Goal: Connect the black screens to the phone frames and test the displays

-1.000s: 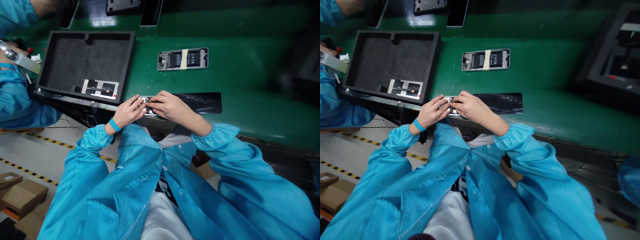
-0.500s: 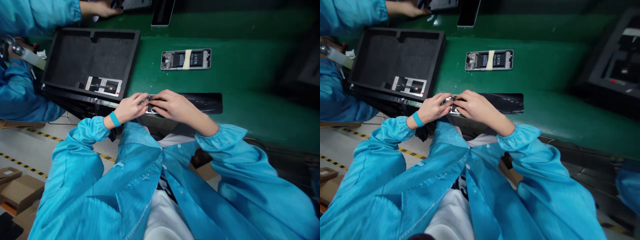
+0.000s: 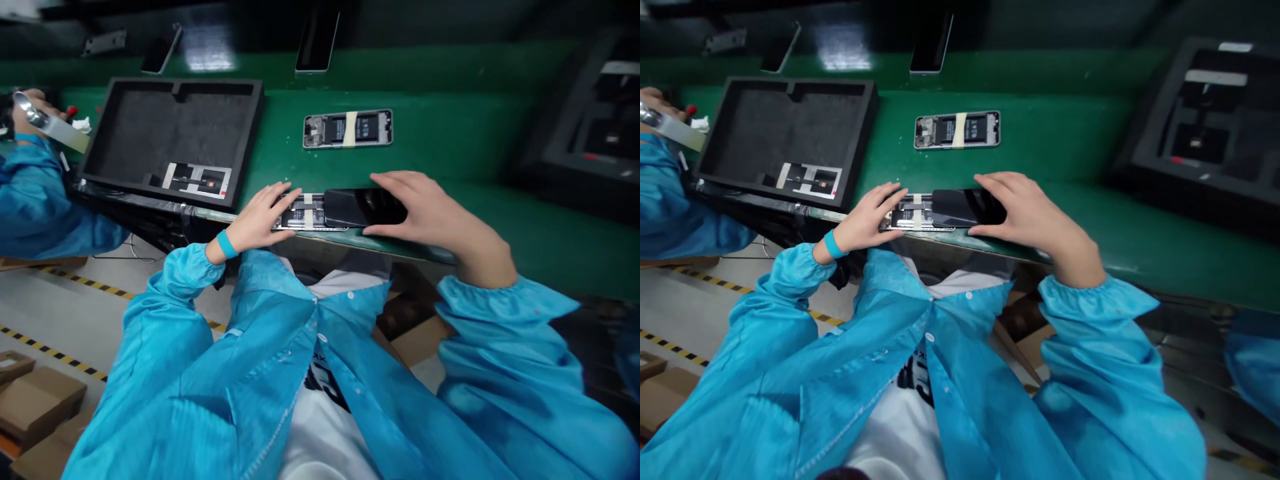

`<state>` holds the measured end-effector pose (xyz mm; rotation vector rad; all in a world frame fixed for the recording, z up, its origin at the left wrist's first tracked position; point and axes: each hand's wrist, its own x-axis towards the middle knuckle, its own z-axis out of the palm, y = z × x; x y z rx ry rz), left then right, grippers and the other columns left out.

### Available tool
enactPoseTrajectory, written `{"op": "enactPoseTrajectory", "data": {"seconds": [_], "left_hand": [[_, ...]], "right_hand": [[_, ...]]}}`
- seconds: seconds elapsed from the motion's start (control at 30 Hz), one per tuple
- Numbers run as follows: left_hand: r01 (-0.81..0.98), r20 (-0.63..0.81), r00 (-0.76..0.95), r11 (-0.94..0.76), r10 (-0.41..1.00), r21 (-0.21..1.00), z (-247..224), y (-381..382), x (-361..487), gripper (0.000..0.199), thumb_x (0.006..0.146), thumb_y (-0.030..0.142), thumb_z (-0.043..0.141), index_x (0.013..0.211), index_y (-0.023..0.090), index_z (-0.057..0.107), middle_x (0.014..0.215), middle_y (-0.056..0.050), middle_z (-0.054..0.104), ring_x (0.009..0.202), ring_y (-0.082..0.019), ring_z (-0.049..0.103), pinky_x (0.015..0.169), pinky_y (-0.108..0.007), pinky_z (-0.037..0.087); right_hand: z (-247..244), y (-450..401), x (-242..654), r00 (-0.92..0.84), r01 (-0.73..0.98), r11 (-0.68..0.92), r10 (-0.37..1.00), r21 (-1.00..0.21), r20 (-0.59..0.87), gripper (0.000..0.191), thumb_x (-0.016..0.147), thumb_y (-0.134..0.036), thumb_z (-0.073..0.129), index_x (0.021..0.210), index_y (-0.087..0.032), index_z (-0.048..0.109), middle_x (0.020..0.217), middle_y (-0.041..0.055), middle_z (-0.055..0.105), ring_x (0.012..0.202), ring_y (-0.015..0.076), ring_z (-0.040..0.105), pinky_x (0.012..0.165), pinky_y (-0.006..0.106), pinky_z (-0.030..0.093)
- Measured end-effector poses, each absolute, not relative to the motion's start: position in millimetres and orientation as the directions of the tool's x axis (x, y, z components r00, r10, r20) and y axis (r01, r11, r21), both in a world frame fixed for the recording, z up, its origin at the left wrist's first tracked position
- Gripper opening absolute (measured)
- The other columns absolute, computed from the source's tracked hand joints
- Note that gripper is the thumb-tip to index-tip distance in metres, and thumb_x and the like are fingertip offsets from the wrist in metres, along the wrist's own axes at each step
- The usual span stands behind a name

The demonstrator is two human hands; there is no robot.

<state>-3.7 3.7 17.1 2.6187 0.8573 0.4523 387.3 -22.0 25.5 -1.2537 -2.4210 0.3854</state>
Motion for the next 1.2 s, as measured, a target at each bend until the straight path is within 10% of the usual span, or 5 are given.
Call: {"op": "enactPoseTrajectory", "data": {"seconds": [0.2,0.87,1.2], "left_hand": [[0.483,0.182,0.779,-0.759,0.6,0.436,21,10,11,0.086,0.09,0.04,0.074,0.166,0.016,0.042,0.153,-0.02,0.059,0.14,-0.037,0.057,0.123,-0.055,0.047],[0.545,0.364,0.678,-0.769,0.638,0.333,16,-10,-3,0.081,0.098,0.056,0.071,0.166,0.025,0.04,0.158,-0.02,0.055,0.152,-0.042,0.051,0.126,-0.065,0.044],[0.608,0.392,0.652,-0.756,0.649,0.241,22,-24,-26,0.066,0.097,0.04,0.079,0.158,0.033,0.052,0.155,-0.016,0.055,0.15,-0.043,0.053,0.12,-0.068,0.051]], "right_hand": [[17,-30,394,-0.479,0.709,0.523,0.849,-0.473,0.222,0.095,0.091,-0.089,0.059,0.155,-0.019,0.061,0.149,0.019,0.065,0.142,0.0445,0.058,0.122,0.066,0.045],[23,-82,400,-0.413,0.782,0.491,0.87,-0.384,0.27,0.058,0.099,-0.063,0.068,0.147,-0.03,0.066,0.162,0.0148,0.052,0.152,0.0432,0.046,0.123,0.071,0.04],[13,-104,449,-0.017,0.847,0.163,0.959,-0.507,0.281,0.074,0.094,-0.07,0.07,0.15,-0.022,0.059,0.151,0.0197,0.059,0.14,0.0437,0.057,0.118,0.065,0.048]]}}
